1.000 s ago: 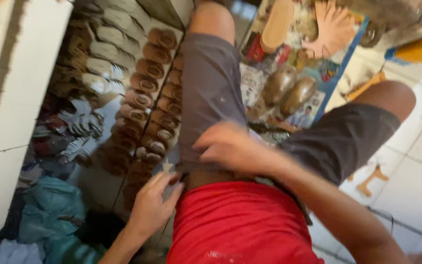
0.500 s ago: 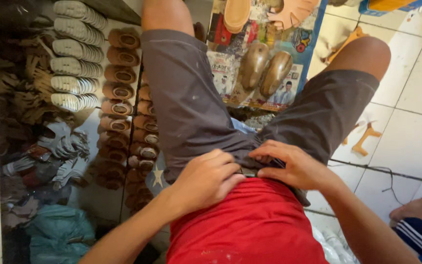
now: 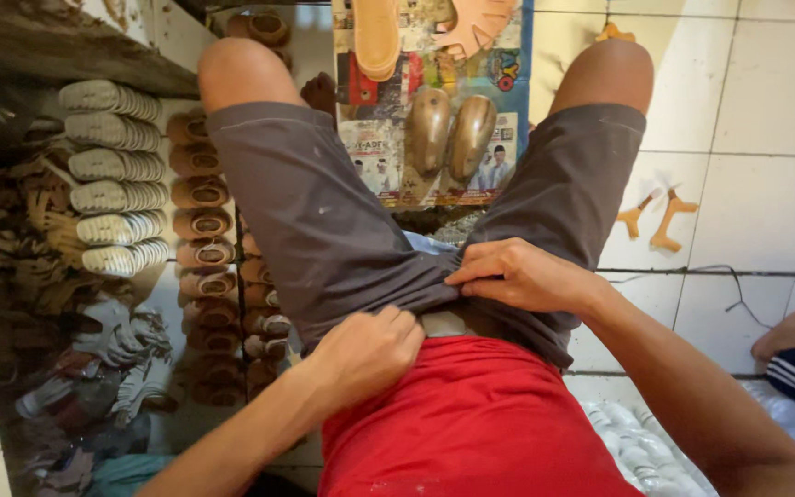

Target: The person assembles a slipper by hand, placing a star-shaped upper onto a wooden last and then attaching a strap piece. The person repeats the process for a second slipper, pressing the components together and placing the finished slipper on a nearby shelf.

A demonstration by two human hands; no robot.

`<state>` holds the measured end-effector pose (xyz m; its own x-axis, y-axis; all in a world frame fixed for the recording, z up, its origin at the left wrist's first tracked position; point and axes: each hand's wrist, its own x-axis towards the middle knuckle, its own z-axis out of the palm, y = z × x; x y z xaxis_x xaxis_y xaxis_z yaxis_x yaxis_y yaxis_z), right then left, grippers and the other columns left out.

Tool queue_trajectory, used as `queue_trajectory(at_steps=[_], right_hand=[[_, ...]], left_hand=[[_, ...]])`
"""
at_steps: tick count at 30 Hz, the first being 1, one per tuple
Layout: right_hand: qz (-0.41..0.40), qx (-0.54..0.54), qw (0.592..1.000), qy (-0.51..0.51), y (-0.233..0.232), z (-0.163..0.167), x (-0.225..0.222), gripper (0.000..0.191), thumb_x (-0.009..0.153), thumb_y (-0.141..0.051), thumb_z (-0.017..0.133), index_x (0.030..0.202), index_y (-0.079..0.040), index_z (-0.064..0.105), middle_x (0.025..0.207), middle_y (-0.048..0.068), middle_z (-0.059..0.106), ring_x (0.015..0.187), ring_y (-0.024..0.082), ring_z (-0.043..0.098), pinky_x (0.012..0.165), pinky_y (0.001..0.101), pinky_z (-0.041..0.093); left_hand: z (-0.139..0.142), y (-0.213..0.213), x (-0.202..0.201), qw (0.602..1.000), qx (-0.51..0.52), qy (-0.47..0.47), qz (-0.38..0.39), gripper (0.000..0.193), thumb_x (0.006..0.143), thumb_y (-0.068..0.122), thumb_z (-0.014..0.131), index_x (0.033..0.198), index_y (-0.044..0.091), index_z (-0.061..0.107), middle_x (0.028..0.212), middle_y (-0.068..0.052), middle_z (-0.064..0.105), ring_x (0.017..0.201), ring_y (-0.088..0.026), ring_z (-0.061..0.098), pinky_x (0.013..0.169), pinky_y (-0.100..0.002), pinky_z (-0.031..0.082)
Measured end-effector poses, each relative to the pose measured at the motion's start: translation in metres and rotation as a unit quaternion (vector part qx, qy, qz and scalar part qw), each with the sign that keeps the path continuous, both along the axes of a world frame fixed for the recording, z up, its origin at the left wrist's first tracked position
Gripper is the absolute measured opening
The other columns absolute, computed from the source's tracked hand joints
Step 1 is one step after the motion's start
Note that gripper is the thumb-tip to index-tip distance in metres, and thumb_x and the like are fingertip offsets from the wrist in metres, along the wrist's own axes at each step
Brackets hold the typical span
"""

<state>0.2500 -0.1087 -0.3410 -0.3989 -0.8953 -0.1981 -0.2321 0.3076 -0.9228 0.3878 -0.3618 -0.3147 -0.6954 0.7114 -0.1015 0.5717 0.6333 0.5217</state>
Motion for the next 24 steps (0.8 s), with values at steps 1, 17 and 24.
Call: queue_trajectory(at_steps=[1,17,24], right_hand=[[0.0,0.002,1.0,-0.002,0.002,-0.001,0.0,0.026,0.087,-0.007,0.072,0.112,-0.004,0.077,0.093,0.011,0.07,0.086,0.027,0.069,0.077,0.0361,0.054],[-0.305,0.093,0.948,-0.012,-0.047,0.053,-0.058,0.038,0.091,-0.024,0.072,0.125,-0.007,0.067,0.092,0.012,0.072,0.083,0.028,0.069,0.075,0.037,0.057],[-0.29,0.31,0.873,0.24,-0.121,0.081,-0.112,0.088,0.079,-0.033,0.081,0.149,-0.013,0.032,0.145,0.031,0.042,0.112,0.05,0.06,0.085,0.0533,0.054]], left_hand=[[0.0,-0.003,0.005,1.0,0.008,0.002,0.008,0.012,0.083,0.014,0.062,0.087,0.003,0.065,0.084,-0.01,0.063,0.081,-0.026,0.064,0.061,-0.036,0.054],[0.06,-0.053,-0.139,0.856,0.309,-0.051,0.411,0.019,0.096,0.015,0.069,0.108,0.001,0.073,0.099,-0.014,0.078,0.09,-0.027,0.076,0.08,-0.033,0.058],[0.033,-0.041,-0.326,0.824,0.144,0.069,0.544,0.047,0.09,0.014,0.066,0.136,0.006,0.061,0.131,-0.022,0.065,0.121,-0.039,0.06,0.101,-0.044,0.049]])
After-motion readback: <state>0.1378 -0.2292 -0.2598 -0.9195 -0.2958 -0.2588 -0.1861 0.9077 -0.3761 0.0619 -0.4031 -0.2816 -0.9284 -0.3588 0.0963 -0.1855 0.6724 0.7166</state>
